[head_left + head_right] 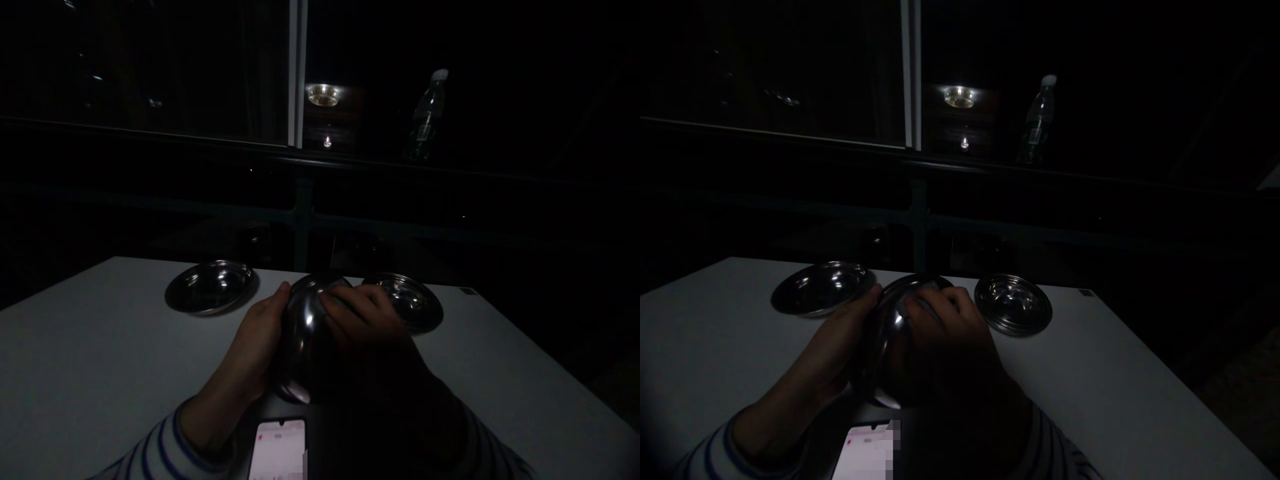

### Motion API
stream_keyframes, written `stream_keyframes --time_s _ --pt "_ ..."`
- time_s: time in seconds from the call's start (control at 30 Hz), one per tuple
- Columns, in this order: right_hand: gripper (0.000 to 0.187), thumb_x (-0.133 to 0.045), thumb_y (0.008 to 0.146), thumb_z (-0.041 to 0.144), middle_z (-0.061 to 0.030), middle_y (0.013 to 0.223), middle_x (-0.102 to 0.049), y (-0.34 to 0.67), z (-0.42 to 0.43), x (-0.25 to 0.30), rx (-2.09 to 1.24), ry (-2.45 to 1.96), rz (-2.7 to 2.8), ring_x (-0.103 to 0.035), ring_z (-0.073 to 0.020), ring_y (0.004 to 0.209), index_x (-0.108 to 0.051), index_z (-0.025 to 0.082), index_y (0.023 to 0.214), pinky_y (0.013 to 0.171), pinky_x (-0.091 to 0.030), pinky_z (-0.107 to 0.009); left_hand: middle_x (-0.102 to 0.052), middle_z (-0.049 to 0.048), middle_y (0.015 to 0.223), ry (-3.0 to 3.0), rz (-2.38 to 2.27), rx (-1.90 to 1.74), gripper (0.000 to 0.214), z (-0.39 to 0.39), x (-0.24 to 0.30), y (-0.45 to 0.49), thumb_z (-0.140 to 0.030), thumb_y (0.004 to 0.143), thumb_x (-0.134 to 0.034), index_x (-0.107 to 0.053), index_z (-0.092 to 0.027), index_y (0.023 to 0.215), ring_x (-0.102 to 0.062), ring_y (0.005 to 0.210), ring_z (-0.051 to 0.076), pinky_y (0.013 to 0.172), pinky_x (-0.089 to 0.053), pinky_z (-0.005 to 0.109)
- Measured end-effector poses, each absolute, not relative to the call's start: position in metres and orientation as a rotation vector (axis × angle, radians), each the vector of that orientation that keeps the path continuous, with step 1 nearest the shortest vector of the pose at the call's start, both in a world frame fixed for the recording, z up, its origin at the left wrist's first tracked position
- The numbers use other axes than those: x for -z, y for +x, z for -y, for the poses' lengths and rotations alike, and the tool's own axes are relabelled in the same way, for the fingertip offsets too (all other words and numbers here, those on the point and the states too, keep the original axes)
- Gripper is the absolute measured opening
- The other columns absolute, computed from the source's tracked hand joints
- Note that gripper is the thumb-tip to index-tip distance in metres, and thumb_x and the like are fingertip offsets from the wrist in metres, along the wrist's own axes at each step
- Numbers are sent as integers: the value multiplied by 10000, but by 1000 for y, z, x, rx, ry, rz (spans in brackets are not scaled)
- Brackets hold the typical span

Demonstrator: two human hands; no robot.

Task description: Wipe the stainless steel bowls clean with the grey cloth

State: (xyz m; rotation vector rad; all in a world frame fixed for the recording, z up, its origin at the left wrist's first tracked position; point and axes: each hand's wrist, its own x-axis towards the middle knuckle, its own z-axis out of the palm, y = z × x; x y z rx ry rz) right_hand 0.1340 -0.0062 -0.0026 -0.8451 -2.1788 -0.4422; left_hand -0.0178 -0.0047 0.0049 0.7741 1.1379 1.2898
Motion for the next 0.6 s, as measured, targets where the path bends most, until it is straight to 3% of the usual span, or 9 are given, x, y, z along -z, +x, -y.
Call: stream_keyframes --time_s 0.23,0.6 --pt "240 -452 839 165 -45 1048 -600 110 16 19 475 -683 2230 -467 -170 824 -535 154 1064 600 -438 -286 -646 16 599 544 -1227 -1530 175 -6 -2 -24 -312 721 -592 -625 -143 751 -591 515 136 476 -453 229" --pt "223 -442 851 152 9 1036 -619 122 12 16 632 -692 2246 -475 -167 841 -561 185 1036 610 -412 -298 -636 9 614 395 -1048 -1664 200 -7 -27 -42 -251 843 -435 -606 -151 811 -578 484 112 450 -477 201"
